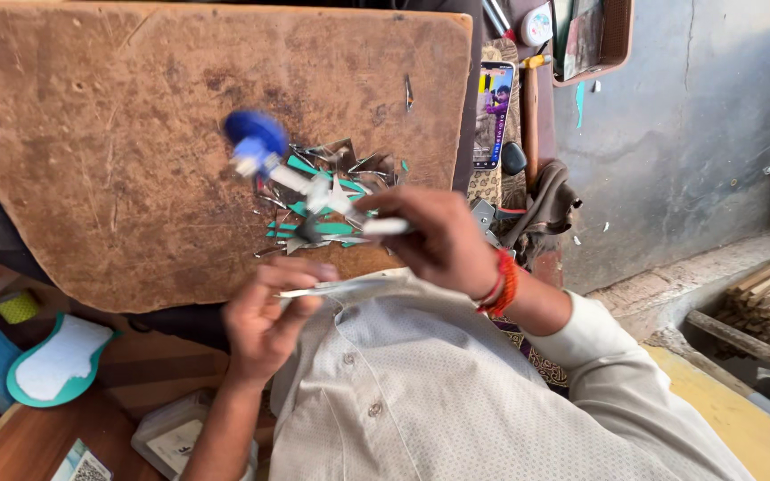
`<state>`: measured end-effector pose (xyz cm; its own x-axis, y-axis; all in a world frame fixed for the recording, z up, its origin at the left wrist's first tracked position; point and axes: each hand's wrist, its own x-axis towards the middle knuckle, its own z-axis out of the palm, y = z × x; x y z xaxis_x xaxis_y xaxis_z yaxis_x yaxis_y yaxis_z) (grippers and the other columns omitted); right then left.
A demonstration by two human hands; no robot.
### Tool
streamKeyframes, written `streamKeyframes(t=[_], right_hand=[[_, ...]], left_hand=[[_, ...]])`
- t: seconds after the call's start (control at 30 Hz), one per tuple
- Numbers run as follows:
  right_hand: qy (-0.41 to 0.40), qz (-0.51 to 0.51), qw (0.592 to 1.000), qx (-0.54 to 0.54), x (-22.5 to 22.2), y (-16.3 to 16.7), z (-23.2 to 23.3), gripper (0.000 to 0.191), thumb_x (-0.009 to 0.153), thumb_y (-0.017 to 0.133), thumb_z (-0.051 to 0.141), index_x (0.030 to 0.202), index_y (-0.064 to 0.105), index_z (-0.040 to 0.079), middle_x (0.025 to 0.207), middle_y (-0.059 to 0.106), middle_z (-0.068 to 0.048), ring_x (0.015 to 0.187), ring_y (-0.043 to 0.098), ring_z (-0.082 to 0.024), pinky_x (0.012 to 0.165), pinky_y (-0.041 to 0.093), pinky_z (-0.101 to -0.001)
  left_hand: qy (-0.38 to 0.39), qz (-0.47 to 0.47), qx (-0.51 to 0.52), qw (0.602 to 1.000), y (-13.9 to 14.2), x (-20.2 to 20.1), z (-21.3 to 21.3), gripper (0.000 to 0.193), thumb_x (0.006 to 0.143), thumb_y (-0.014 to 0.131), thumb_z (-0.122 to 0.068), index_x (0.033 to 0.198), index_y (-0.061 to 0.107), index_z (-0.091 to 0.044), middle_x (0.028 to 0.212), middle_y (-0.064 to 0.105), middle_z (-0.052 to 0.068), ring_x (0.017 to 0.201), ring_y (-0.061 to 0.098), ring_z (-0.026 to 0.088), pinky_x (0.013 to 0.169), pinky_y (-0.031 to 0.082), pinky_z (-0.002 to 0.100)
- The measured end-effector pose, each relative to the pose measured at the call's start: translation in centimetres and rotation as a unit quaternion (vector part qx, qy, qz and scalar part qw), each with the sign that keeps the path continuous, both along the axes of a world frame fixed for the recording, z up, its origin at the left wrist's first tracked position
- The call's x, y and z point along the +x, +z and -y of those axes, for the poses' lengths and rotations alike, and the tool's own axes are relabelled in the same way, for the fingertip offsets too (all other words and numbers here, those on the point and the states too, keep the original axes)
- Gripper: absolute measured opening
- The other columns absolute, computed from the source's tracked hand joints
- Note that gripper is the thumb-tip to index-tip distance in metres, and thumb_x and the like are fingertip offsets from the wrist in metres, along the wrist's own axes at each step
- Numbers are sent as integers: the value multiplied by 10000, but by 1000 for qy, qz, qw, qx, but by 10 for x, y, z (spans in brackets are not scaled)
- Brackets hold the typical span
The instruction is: The person is crafting decorative mirror pieces. They use a tool to scrape and shape small mirror fragments, then apply a blue adhesive to attach them to a larger piece. The person also handles a teal and white decorative item.
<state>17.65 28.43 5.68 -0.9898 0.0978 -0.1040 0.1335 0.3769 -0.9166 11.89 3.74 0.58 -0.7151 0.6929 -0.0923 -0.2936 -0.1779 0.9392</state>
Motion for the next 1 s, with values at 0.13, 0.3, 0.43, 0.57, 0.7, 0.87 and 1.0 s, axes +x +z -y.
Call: streamKeyframes(t=[0.13,0.3,0.43,0.57,0.7,0.87,1.0], right_hand=[[75,-55,995,-38,-18,5,26,344,921,728,41,1252,638,60,1032,721,-81,914,744,-238,795,590,-347],[126,-74,986,-84,-38,16,51,464,951,726,119,1369,532,67,1245,600,-126,1171,644,-301,964,561,-385],[104,-47,985,-130,-55,29,52,585,1023,713,160,1515,413,60,1316,554,-131,1213,579,-291,1052,504,-380],[128,-122,976,-130,-67,45,80,767,934,689,155,1582,292,53,1556,407,-177,1408,434,-358,1206,382,-430],[168,-153,971,-77,-60,42,89,656,975,713,155,1545,392,106,1655,311,-169,1513,383,-342,1285,332,-440],[-82,-148,965,200,-44,-24,-32,607,898,884,142,1409,559,104,1463,552,-103,1365,547,-306,1112,441,-423],[-225,-55,971,61,-17,-69,-116,777,950,895,104,1553,408,79,1546,504,-123,1427,541,-248,1152,515,-398]], left_hand=[[242,262,140,924,-2,10,-5,414,1064,572,-433,1260,621,-73,1056,649,125,1011,623,284,887,548,470],[267,306,280,870,3,1,6,585,1088,465,-595,1373,578,-96,1193,626,115,1124,633,280,957,553,414],[286,288,297,865,7,-14,14,672,1133,415,-641,1451,509,-56,1110,606,113,930,574,230,852,516,330],[284,293,257,876,13,-7,1,600,1109,453,-557,1441,492,-59,1137,591,102,964,581,215,869,526,332],[243,313,224,890,17,8,-21,537,1084,491,-472,1431,475,-62,1163,576,91,997,588,200,886,537,333],[331,209,239,889,23,-30,20,481,1054,539,-367,1419,453,-66,1196,558,77,1038,597,181,907,550,335],[427,40,126,894,41,-69,94,458,1029,578,-282,1409,436,-69,1223,543,66,1072,604,167,924,560,337]])
